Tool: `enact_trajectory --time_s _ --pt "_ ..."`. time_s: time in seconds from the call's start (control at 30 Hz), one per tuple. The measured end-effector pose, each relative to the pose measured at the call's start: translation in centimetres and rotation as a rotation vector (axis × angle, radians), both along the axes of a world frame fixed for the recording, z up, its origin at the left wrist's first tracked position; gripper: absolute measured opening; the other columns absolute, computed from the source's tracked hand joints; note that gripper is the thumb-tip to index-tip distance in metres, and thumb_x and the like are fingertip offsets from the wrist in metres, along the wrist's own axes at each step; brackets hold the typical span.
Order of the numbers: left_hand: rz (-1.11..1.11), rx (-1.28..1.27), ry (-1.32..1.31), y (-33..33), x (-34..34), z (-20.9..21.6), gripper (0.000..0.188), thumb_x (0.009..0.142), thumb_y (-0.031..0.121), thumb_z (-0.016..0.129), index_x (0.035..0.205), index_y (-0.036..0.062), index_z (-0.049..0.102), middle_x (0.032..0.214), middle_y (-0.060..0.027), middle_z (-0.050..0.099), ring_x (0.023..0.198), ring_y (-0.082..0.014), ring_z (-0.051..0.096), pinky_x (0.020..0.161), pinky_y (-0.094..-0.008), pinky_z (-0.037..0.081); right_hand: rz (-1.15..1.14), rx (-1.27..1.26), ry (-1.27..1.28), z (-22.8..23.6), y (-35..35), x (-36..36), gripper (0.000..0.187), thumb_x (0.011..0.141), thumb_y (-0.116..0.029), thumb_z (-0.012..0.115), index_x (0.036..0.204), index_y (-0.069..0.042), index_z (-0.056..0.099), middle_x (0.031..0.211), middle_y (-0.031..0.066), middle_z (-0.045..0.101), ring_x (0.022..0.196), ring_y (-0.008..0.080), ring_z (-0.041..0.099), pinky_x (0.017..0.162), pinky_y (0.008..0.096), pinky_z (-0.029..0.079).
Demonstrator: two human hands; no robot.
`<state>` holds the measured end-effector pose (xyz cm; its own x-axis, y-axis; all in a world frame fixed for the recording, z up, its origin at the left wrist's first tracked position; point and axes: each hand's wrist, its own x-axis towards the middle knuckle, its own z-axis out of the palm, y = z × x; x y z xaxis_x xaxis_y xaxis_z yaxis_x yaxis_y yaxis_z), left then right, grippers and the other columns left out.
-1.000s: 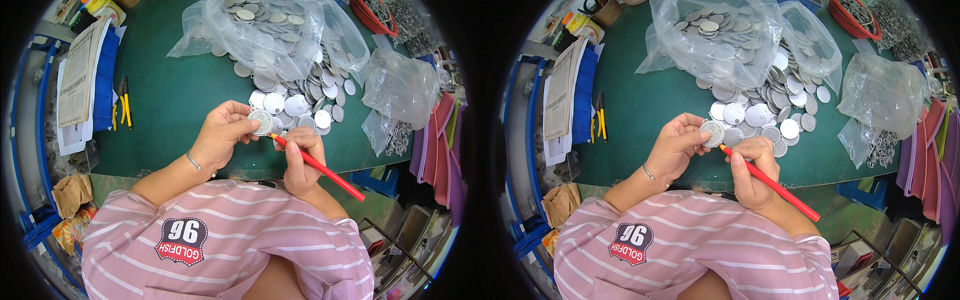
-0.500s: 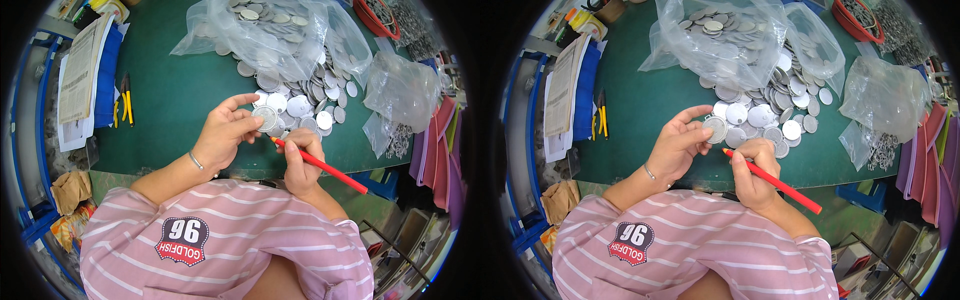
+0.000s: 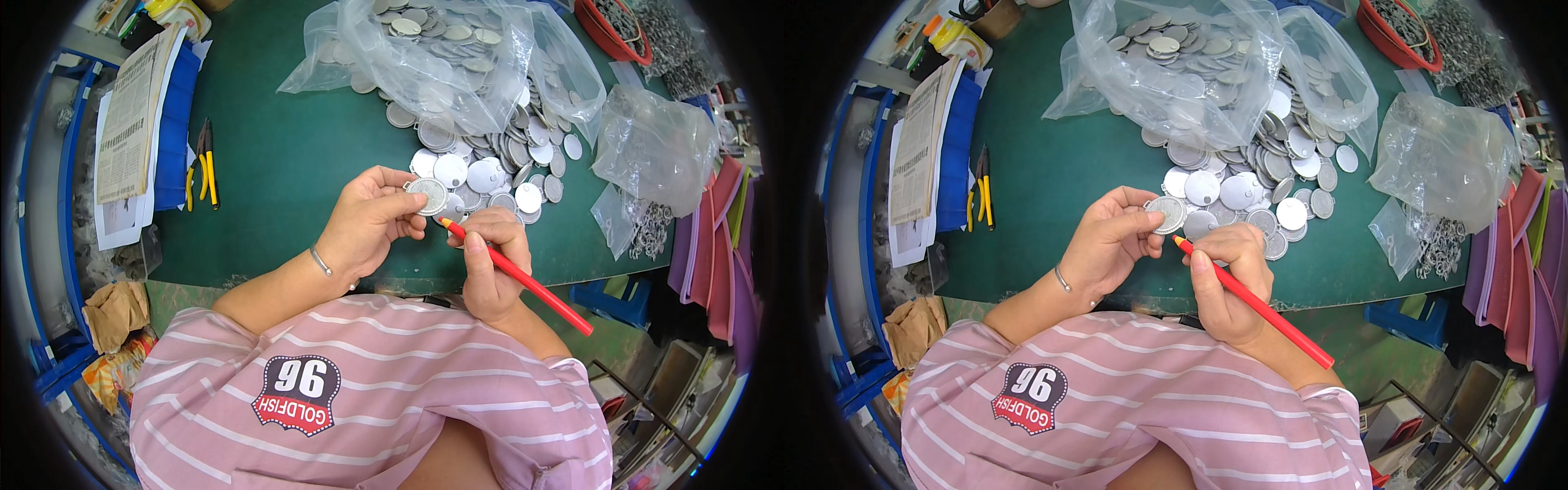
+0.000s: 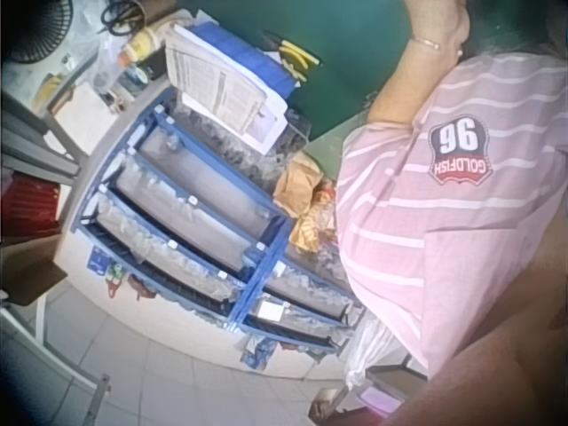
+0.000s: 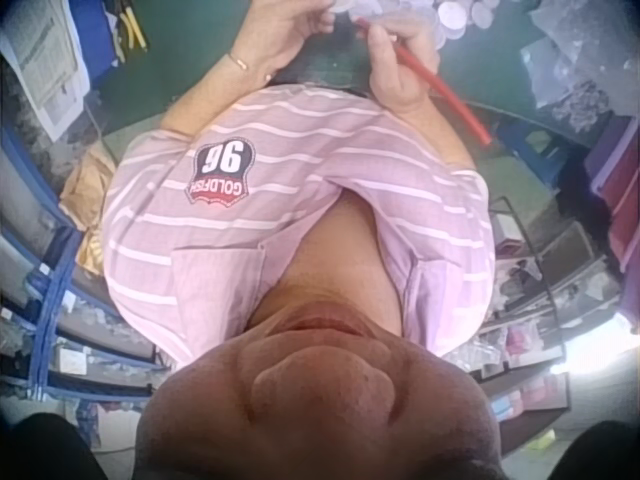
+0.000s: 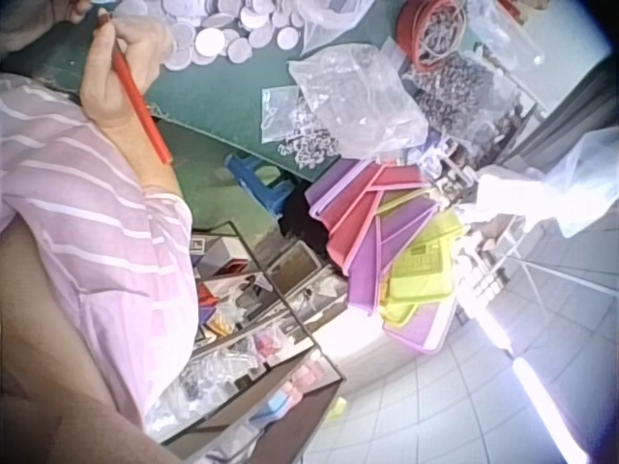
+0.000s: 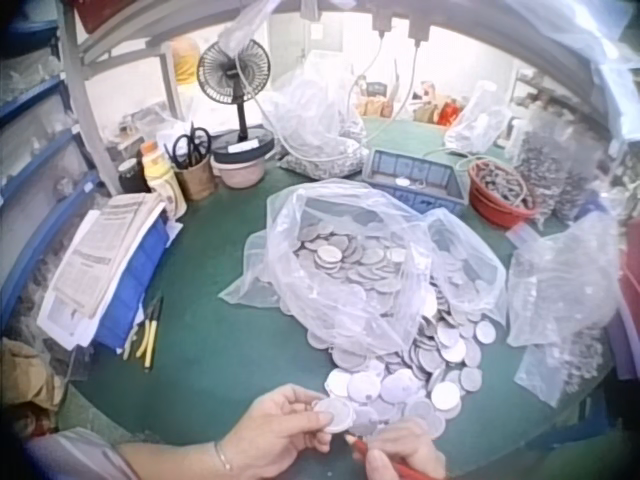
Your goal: The person holds a metal disc in one hand and uses a red tool to apply a small white circular adhesive strip to the center of the disc.
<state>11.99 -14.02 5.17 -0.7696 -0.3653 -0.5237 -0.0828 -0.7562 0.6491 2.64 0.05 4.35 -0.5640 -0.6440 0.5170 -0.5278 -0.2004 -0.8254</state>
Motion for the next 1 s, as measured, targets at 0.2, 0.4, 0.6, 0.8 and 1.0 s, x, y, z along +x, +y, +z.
enact_trajectory --time_s 0.2,0.4,0.6,0.8,1.0 --pt "-0.009 0.01 -0.005 0.1 -0.1 0.2 0.026 0.079 0.006 0.06 0.099 -0.003 0.046 0.078 -0.0096 0.059 0.06 -0.013 0.056 0.054 -0.0251 0.047 0.004 0.012 0.002 0.1 -0.2 0.1 0.009 0.078 0.001 0.055 0.082 -0.004 0.049 0.07 0.0062 0.059 0.064 0.0188 0.052 0.07 0.0318 0.037" --pt "-0.016 0.081 0.022 0.2 -0.1 0.0 0.022 0.08 0.006 0.058 0.097 -0.0029 0.047 0.079 -0.0105 0.06 0.059 -0.0134 0.057 0.053 -0.0252 0.047 0.021 0.051 0.12 0.1 -0.1 -0.3 0.008 0.077 0.0 0.056 0.08 -0.004 0.05 0.07 0.0065 0.058 0.063 0.0201 0.052 0.069 0.0327 0.037" --pt "-0.018 0.074 0.103 0.0 -0.2 0.1 0.016 0.083 0.008 0.056 0.095 -0.0013 0.049 0.08 -0.0103 0.06 0.059 -0.0139 0.058 0.054 -0.026 0.049 -0.058 0.033 -0.074 -0.6 0.4 0.3 0.006 0.078 0.001 0.055 0.083 -0.001 0.053 0.077 0.0091 0.06 0.067 0.0213 0.054 0.069 0.0323 0.04" --pt "-0.013 0.003 0.15 0.2 0.0 0.1 0.02 0.088 0.012 0.05 0.099 -0.0051 0.048 0.085 -0.0144 0.06 0.071 -0.018 0.062 0.064 -0.0271 0.052 -0.083 0.011 -0.022 -0.7 -0.3 -0.1 0.03 0.074 0.004 0.063 0.102 -0.002 0.053 0.1 0.0152 0.06 0.093 0.0257 0.056 0.082 0.033 0.044" --pt "-0.031 -0.131 0.156 0.4 0.3 0.3 0.02 0.089 0.011 0.049 0.101 -0.0061 0.051 0.085 -0.0131 0.061 0.073 -0.0176 0.063 0.066 -0.0269 0.052 -0.078 -0.045 -0.197 -0.8 -0.6 0.4 0.036 0.07 0.006 0.067 0.101 -0.001 0.05 0.102 0.0161 0.059 0.096 0.0247 0.056 0.084 0.0329 0.044"
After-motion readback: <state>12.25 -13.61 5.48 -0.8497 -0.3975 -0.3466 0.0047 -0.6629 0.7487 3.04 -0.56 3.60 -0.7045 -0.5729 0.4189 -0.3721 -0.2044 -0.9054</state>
